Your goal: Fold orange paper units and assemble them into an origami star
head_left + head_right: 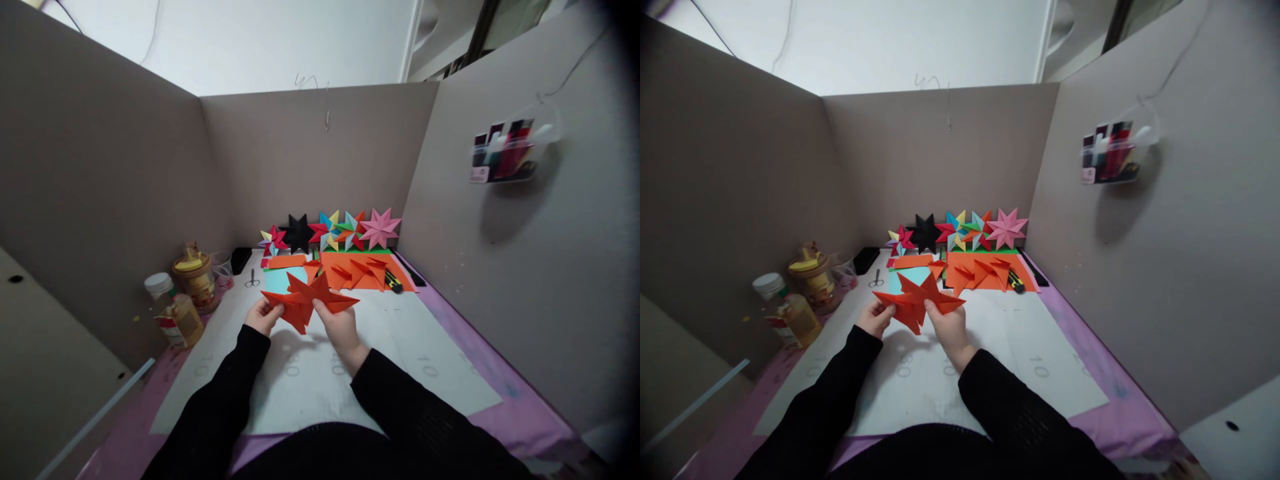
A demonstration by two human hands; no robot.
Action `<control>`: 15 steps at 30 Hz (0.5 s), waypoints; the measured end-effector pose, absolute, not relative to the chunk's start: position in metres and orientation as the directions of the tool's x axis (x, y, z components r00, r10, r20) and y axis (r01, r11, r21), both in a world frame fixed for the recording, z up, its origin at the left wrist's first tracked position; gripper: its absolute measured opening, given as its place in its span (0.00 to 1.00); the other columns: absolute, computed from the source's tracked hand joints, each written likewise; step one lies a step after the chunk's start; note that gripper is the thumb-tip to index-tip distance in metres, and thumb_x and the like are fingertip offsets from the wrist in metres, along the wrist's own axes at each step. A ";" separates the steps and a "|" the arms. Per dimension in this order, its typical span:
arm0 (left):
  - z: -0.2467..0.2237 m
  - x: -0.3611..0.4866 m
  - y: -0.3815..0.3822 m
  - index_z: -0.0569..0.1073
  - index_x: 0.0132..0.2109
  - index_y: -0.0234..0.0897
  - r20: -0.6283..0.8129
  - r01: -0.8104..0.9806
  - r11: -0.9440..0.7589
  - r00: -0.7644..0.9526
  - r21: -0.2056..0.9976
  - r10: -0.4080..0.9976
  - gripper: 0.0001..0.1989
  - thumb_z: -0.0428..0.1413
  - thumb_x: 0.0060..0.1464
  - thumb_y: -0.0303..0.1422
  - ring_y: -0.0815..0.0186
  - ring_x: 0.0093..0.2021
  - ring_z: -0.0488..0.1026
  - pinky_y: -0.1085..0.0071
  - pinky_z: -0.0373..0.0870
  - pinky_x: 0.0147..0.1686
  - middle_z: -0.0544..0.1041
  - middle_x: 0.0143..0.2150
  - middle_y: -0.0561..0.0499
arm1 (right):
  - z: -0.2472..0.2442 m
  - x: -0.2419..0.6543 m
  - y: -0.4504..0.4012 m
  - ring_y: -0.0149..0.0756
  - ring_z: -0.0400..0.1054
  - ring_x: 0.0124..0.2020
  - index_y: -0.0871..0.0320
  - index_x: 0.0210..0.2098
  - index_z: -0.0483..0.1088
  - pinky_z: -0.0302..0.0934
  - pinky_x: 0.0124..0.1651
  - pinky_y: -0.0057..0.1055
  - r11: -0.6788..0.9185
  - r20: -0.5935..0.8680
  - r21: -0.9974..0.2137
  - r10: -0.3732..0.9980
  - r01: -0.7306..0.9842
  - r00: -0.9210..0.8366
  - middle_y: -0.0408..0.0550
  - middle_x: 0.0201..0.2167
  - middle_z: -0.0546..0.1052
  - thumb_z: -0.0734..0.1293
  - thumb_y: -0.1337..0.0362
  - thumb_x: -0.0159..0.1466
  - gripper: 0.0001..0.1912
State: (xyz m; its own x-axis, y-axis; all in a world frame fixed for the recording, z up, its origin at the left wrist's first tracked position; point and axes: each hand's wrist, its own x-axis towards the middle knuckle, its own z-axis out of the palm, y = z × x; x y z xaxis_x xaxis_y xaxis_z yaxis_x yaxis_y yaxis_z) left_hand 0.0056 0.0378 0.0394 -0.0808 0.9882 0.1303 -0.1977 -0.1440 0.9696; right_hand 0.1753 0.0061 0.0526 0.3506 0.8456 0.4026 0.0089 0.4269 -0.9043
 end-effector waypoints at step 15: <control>0.044 0.013 0.027 0.65 0.24 0.35 0.119 0.057 -0.115 -0.080 0.992 0.990 0.19 0.60 0.39 0.47 0.75 0.09 0.56 0.79 0.51 0.10 0.65 0.10 0.57 | 0.049 0.176 0.014 0.42 0.71 0.40 0.61 0.34 0.73 0.64 0.45 0.37 0.358 0.300 -0.917 0.911 -0.178 0.284 0.51 0.36 0.78 0.70 0.60 0.51 0.13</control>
State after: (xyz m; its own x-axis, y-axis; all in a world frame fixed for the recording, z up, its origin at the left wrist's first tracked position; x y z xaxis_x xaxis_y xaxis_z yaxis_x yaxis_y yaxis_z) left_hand 0.0132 0.0265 0.0440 -0.0797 0.9896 0.1193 0.0572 -0.1150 0.9917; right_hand 0.1758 0.0141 0.0489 0.2843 0.9106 0.2999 -0.1781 0.3575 -0.9168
